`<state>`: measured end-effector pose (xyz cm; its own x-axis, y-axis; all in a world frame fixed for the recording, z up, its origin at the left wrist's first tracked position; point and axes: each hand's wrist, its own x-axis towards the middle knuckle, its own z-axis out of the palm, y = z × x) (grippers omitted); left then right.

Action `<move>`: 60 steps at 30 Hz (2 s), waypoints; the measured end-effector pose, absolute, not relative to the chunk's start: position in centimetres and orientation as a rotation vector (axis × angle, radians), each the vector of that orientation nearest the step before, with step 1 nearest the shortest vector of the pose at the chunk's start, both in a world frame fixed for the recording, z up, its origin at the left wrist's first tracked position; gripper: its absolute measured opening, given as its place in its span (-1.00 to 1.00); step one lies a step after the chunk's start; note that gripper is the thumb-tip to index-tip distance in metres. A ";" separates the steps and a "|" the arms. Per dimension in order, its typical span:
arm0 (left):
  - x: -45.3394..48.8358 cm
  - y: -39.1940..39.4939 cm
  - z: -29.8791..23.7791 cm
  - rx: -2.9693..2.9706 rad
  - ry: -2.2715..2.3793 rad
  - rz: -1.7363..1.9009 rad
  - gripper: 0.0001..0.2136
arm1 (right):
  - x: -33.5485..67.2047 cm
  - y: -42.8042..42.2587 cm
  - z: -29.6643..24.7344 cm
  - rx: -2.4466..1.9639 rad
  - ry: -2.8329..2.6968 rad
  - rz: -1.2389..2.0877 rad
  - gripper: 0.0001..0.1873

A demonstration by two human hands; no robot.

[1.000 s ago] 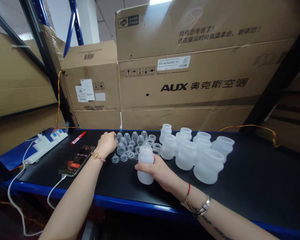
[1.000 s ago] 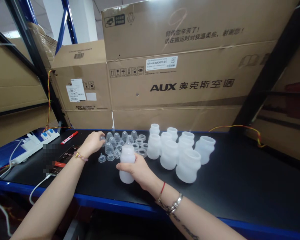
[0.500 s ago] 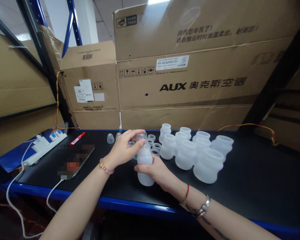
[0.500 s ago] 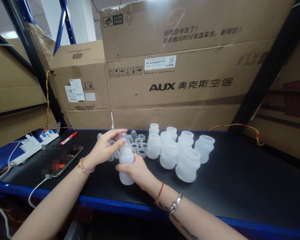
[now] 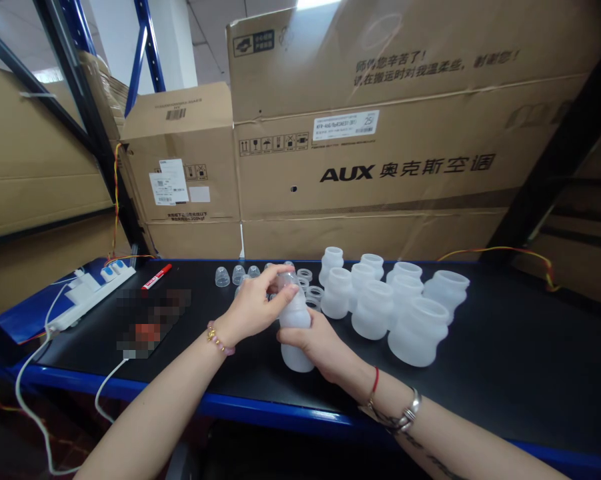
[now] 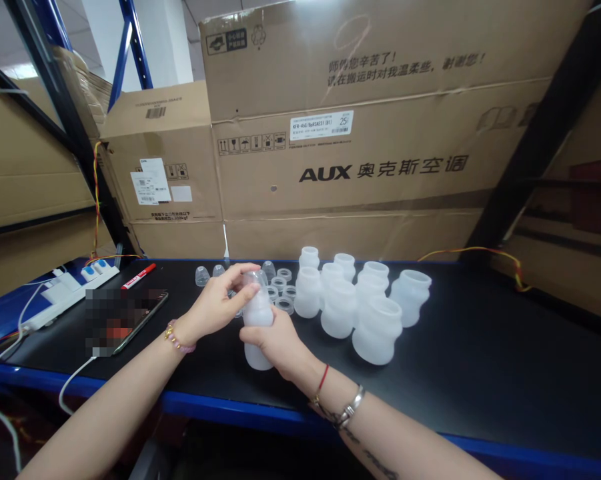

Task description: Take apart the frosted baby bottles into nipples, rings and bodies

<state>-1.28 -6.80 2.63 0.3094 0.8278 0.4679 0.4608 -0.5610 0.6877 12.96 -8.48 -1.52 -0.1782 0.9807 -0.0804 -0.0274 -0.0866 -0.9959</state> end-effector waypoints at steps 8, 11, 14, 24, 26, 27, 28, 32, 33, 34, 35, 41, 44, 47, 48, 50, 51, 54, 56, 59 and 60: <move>-1.1 -7.0 2.6 2.223 1.176 1.117 -0.61 | 12.8 -8.6 -1.3 -1.169 -1.218 1.416 -0.72; -1.1 -7.0 2.7 2.223 1.169 1.096 -0.62 | 12.8 -8.7 -1.3 -1.169 -1.216 1.408 -0.74; -1.0 -7.1 2.9 2.248 1.149 1.077 -0.64 | 12.8 -8.7 -1.4 -1.156 -1.218 1.407 -0.74; -0.8 -7.2 2.9 2.300 1.184 1.005 -0.63 | 12.9 -8.6 -1.3 -1.120 -1.281 1.390 -0.78; -0.9 -7.3 3.1 2.331 1.205 0.968 -0.62 | 12.8 -8.7 -1.2 -1.133 -1.278 1.383 -0.79; -0.9 -7.3 3.2 2.342 1.206 0.954 -0.62 | 12.8 -8.7 -1.1 -1.144 -1.269 1.382 -0.79; -1.0 -7.3 3.2 2.348 1.202 0.947 -0.62 | 12.8 -8.8 -1.1 -1.155 -1.259 1.385 -0.80; -1.0 -7.2 2.9 2.314 1.165 0.965 -0.62 | 12.8 -8.8 -0.9 -1.173 -1.219 1.411 -0.79; -0.9 -7.1 2.7 2.295 1.156 0.981 -0.62 | 12.8 -8.8 -0.9 -1.174 -1.217 1.413 -0.79; -0.9 -7.1 2.5 2.273 1.147 0.999 -0.62 | 12.8 -8.8 -0.9 -1.173 -1.220 1.413 -0.79; -0.9 -7.1 2.3 2.250 1.136 1.017 -0.62 | 12.9 -8.8 -0.9 -1.173 -1.226 1.410 -0.79; -0.8 -6.8 1.2 2.108 0.999 1.103 -0.58 | 13.0 -8.3 -1.4 -1.165 -1.250 1.344 -0.77; -0.9 -6.6 1.0 2.077 0.961 1.096 -0.55 | 13.0 -8.1 -1.6 -1.158 -1.251 1.332 -0.76; -1.0 -6.7 1.2 2.069 0.949 1.084 -0.55 | 12.9 -8.1 -1.5 -1.165 -1.262 1.310 -0.76; -1.0 -6.7 1.4 2.071 0.948 1.076 -0.54 | 12.9 -8.1 -1.5 -1.171 -1.266 1.302 -0.76; -1.0 -6.7 1.6 2.083 0.951 1.055 -0.53 | 13.0 -8.1 -1.5 -1.186 -1.273 1.293 -0.76; -1.1 -6.7 1.7 2.091 0.954 1.043 -0.53 | 13.0 -8.1 -1.5 -1.187 -1.277 1.292 -0.76; -1.2 -6.7 1.8 2.101 0.959 1.015 -0.53 | 13.0 -8.1 -1.6 -1.178 -1.284 1.295 -0.77; -1.2 -6.6 1.6 2.092 0.960 1.019 -0.53 | 13.0 -8.1 -1.6 -1.169 -1.283 1.294 -0.78; -1.0 -6.6 1.2 2.028 0.925 1.058 -0.53 | 13.1 -8.1 -1.5 -1.170 -1.284 1.294 -0.78; -0.9 -6.5 1.0 1.998 0.898 1.068 -0.51 | 13.1 -8.1 -1.4 -1.157 -1.289 1.296 -0.77</move>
<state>-0.95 -6.54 0.98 0.4226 0.8161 0.3941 0.2482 -0.5225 0.8157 13.09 -8.08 -1.42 -0.1124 0.9937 -0.0050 -0.0006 -0.0051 -1.0000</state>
